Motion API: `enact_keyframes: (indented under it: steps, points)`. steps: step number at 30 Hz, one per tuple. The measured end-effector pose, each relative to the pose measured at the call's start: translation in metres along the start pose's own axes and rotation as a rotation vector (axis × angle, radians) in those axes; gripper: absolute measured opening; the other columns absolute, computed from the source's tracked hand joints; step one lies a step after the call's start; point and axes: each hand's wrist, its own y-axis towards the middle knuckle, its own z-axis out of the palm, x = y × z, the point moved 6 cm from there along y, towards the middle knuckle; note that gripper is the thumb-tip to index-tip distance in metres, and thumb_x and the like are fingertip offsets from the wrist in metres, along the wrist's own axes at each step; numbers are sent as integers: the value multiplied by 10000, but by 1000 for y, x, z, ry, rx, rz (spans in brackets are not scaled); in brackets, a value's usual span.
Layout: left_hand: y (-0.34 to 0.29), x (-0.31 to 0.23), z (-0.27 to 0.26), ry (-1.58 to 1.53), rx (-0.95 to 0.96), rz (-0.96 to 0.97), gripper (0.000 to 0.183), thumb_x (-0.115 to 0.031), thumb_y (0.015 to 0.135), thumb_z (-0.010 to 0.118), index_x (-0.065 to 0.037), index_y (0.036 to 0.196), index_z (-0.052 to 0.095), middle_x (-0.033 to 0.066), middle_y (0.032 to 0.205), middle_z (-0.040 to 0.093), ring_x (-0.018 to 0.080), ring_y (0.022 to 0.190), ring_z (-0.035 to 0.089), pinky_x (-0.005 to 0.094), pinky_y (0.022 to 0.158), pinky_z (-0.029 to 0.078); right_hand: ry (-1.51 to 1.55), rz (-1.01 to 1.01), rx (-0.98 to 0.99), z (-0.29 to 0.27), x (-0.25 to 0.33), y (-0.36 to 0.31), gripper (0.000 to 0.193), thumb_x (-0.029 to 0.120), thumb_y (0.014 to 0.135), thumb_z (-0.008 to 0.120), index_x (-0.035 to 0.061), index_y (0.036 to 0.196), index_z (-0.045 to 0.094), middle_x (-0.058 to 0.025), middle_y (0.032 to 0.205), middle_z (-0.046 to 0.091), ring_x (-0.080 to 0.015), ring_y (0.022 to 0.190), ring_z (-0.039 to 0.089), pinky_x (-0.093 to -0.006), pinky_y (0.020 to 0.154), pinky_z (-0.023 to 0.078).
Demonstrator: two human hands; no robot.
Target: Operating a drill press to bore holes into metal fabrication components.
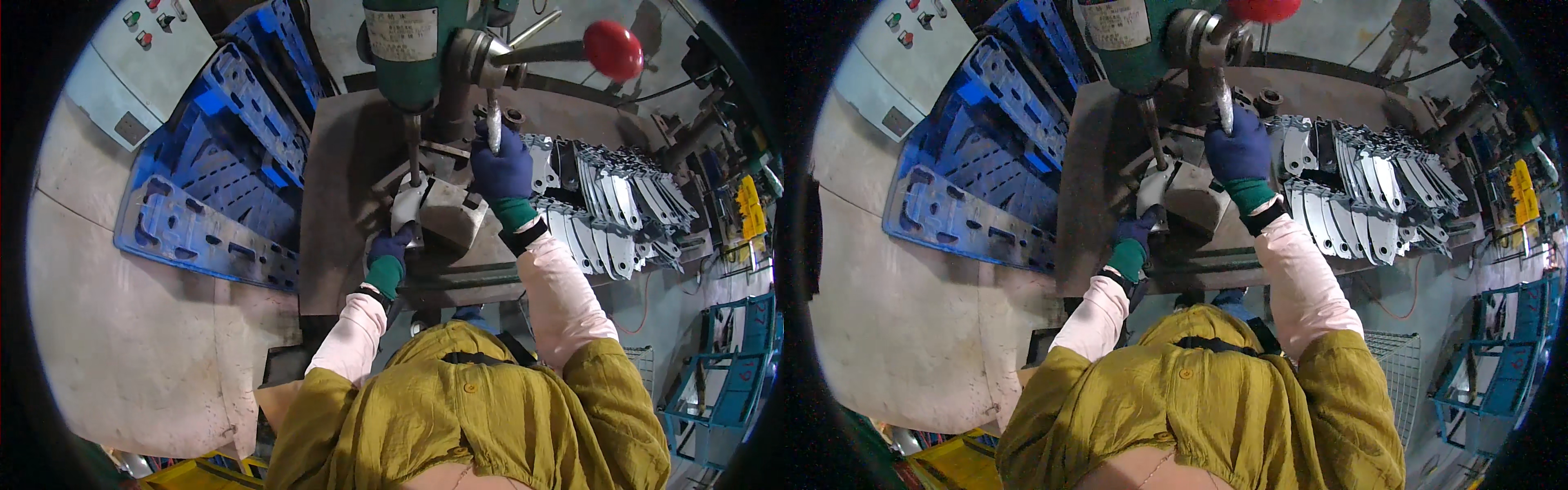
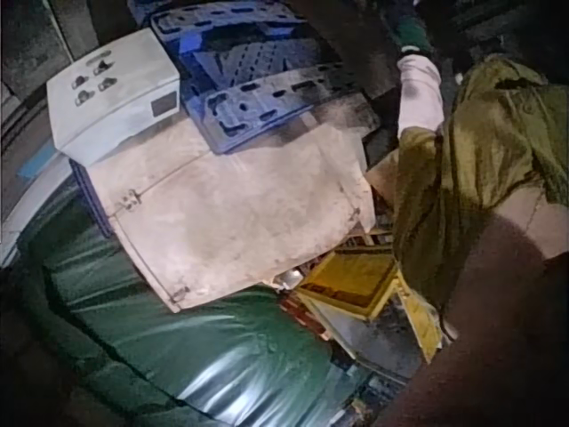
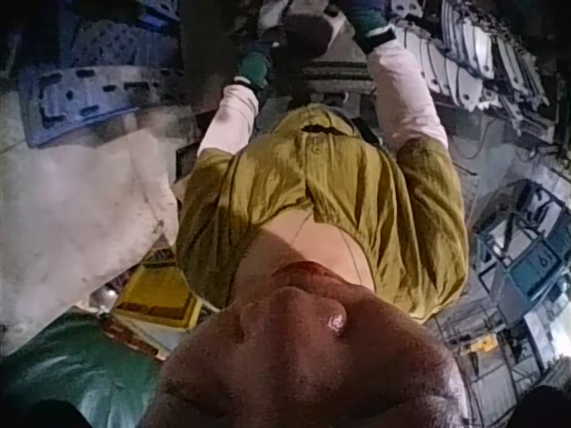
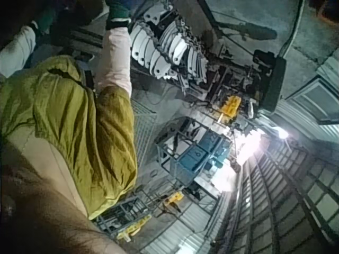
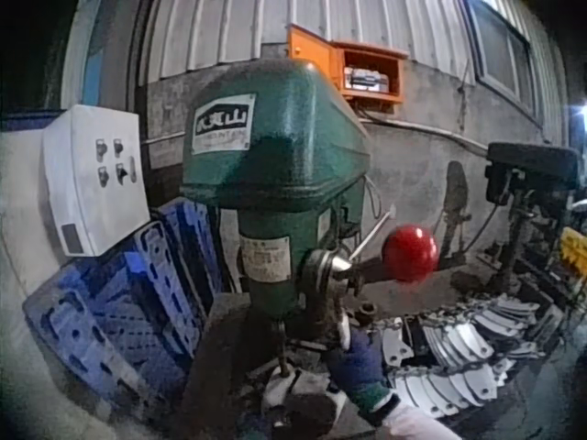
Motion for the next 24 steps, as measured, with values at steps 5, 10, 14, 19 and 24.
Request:
enact_keyframes:
  steps: [5,10,14,19,24]
  points:
    - [12,22,6,-92,125,-115,488,-391,793,789,-27,1097,672,99,928,710,225,661,670,334,549,549,-137,-152,-126,5,-20,3,353,166,789,690,124,1139,663,-177,971,660,-395,852,652,-455,749,533]
    - [-6,7,5,-253,148,-330,478,-389,784,805,-24,1062,672,88,877,702,206,606,651,320,498,520,-149,-243,-179,8,-24,3,336,154,776,712,113,1107,665,-165,942,661,-386,825,653,-458,718,529]
    - [-4,9,3,-210,140,-292,502,-411,776,807,-15,1055,675,77,856,699,178,568,623,308,484,493,-246,-383,-271,9,-25,5,271,117,774,706,105,1042,670,-132,881,656,-361,768,643,-441,665,519]
    - [-2,13,-3,-93,120,-257,508,-436,773,802,-17,1034,687,67,848,699,160,557,608,298,492,487,-257,-480,-223,15,-30,10,323,98,779,688,98,1101,669,-131,898,653,-348,798,640,-447,687,514]
    - [-20,-26,0,-119,84,-124,524,-469,774,788,-6,1000,693,70,787,695,158,518,598,289,482,476,-408,-448,-184,23,-66,41,280,138,821,652,100,1098,655,-146,904,641,-354,780,632,-452,665,506]
